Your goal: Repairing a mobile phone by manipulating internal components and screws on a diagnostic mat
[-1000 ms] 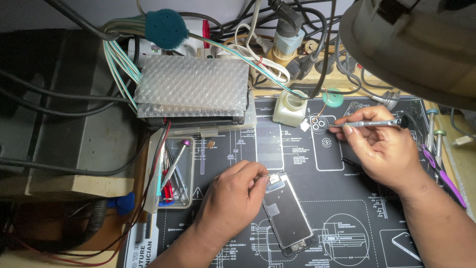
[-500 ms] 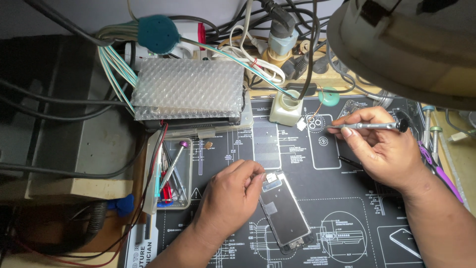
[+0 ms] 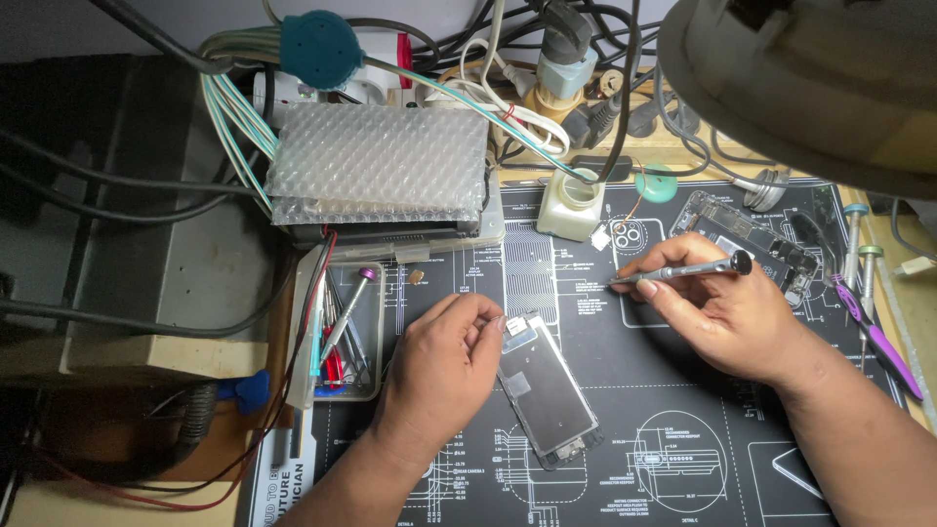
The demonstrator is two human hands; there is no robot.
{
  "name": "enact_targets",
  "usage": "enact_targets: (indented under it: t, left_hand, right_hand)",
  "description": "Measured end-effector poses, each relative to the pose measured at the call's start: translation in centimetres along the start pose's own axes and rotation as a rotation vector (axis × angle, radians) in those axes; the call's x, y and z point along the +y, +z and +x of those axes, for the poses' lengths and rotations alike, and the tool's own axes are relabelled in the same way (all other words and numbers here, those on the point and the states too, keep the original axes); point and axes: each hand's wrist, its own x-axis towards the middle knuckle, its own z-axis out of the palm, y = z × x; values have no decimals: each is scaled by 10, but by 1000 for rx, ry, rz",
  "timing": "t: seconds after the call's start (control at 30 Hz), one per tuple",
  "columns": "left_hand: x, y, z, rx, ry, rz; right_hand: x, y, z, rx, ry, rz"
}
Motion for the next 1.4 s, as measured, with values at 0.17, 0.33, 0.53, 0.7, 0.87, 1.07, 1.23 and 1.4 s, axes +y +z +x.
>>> enact_targets:
  t: [0.17, 0.33, 0.53, 0.7, 0.87, 1.07, 1.23, 1.4]
  left_hand:
    - [1, 0, 1, 2, 27, 8]
    - [1, 1, 0, 6, 4, 10]
    - [-2, 4, 0, 7, 4, 21]
    - [6, 5, -3, 20, 12, 80]
    - [27, 5, -8, 98, 356, 174]
    - [62, 33, -8, -91, 698, 376]
    - [88, 91, 49, 26, 952, 416]
    - [101, 156, 120, -274, 990, 511]
  right_hand:
    - [-2, 3, 2, 11, 7, -14]
    - [-8, 5, 3, 0, -22, -13]
    - [-8, 1, 1, -12, -45, 101]
    - [-14, -18, -8, 30, -93, 83]
    - [-45, -65, -37, 171, -182, 34]
    - [-51, -76, -86, 307, -190, -34]
    - [4, -39, -137, 301, 74, 56]
    - [39, -9, -154, 364, 117, 456]
